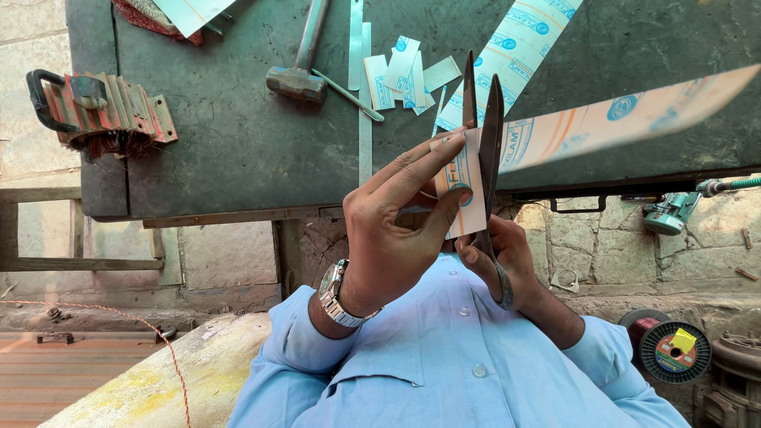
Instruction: The person uses shears to cut a roll of printed labels into small rectangular pieces on a metal workbench. Cut pieces are placed in a growing pile on the table.
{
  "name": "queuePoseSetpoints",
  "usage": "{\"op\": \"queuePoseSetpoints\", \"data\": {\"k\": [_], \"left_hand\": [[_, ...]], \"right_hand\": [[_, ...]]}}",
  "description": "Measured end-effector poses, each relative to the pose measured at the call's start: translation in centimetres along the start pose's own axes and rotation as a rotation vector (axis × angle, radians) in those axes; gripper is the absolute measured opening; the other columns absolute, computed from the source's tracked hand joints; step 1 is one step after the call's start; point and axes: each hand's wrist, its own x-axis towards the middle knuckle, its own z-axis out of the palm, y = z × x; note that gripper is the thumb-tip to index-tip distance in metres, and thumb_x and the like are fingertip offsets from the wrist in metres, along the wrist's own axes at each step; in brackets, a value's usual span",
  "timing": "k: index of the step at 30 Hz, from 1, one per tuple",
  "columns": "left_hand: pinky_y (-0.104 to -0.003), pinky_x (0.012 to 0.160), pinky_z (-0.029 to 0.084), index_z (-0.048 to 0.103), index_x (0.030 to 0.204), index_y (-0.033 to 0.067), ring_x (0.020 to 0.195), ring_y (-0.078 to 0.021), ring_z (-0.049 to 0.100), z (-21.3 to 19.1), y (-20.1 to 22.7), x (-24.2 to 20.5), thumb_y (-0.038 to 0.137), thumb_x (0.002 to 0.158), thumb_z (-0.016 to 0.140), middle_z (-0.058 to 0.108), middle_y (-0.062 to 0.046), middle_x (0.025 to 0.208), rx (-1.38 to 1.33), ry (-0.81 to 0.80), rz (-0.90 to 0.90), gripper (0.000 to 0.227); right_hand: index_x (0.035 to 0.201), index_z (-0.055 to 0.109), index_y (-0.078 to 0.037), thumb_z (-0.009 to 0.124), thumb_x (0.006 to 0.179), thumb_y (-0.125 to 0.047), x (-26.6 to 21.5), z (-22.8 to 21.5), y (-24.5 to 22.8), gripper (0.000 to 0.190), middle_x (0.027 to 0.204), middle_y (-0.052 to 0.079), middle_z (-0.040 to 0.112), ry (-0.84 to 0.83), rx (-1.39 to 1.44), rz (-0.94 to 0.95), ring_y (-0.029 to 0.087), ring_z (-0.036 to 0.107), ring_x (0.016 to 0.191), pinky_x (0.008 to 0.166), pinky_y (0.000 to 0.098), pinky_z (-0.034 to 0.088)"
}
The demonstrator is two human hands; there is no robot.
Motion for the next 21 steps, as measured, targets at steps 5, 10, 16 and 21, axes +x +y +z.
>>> {"op": "queuePoseSetpoints", "data": {"k": [5, 10, 16, 21], "left_hand": [[-0.023, 0.079, 0.071, 0.065, 0.140, 0.0093, 0.101, -0.0144, 0.079, 0.17, -0.30, -0.07, -0.009, 0.092, 0.081, 0.066, -0.013, 0.141, -0.041, 0.015, 0.009, 0.054], [-0.023, 0.081, 0.071, 0.065, 0.141, 0.0094, 0.104, -0.0145, 0.079, 0.08, -0.45, -0.18, -0.009, 0.093, 0.081, 0.066, -0.013, 0.142, -0.037, 0.016, 0.011, 0.055], [-0.023, 0.081, 0.071, 0.064, 0.142, 0.0092, 0.104, -0.0141, 0.079, 0.15, -0.27, -0.11, -0.009, 0.093, 0.080, 0.066, -0.012, 0.143, -0.054, 0.011, -0.011, 0.055], [-0.023, 0.081, 0.071, 0.064, 0.142, 0.0088, 0.104, -0.0144, 0.079, 0.24, -0.51, 0.04, -0.009, 0.093, 0.080, 0.065, -0.013, 0.144, -0.064, 0.011, -0.009, 0.054]], "right_hand": [[0.093, 0.059, -0.004, 0.072, 0.095, -0.053, -0.14, 0.16, 0.32, 0.050, 0.071, -0.001, 0.056, 0.003, 0.040, 0.029, 0.005, 0.051, 0.061, 0.054, 0.0231, 0.040], [0.094, 0.058, -0.004, 0.071, 0.097, -0.051, -0.22, 0.05, 0.32, 0.049, 0.072, -0.001, 0.056, -0.007, 0.023, 0.035, 0.006, 0.052, 0.062, 0.054, 0.0231, 0.041], [0.095, 0.058, -0.004, 0.069, 0.098, -0.051, -0.07, 0.09, 0.21, 0.048, 0.072, -0.001, 0.056, -0.007, 0.021, 0.031, 0.006, 0.051, 0.060, 0.053, 0.0234, 0.041], [0.093, 0.056, -0.005, 0.067, 0.100, -0.051, 0.05, 0.06, 0.44, 0.047, 0.069, -0.001, 0.054, -0.012, 0.019, 0.016, 0.005, 0.049, 0.057, 0.051, 0.0235, 0.039]]}}
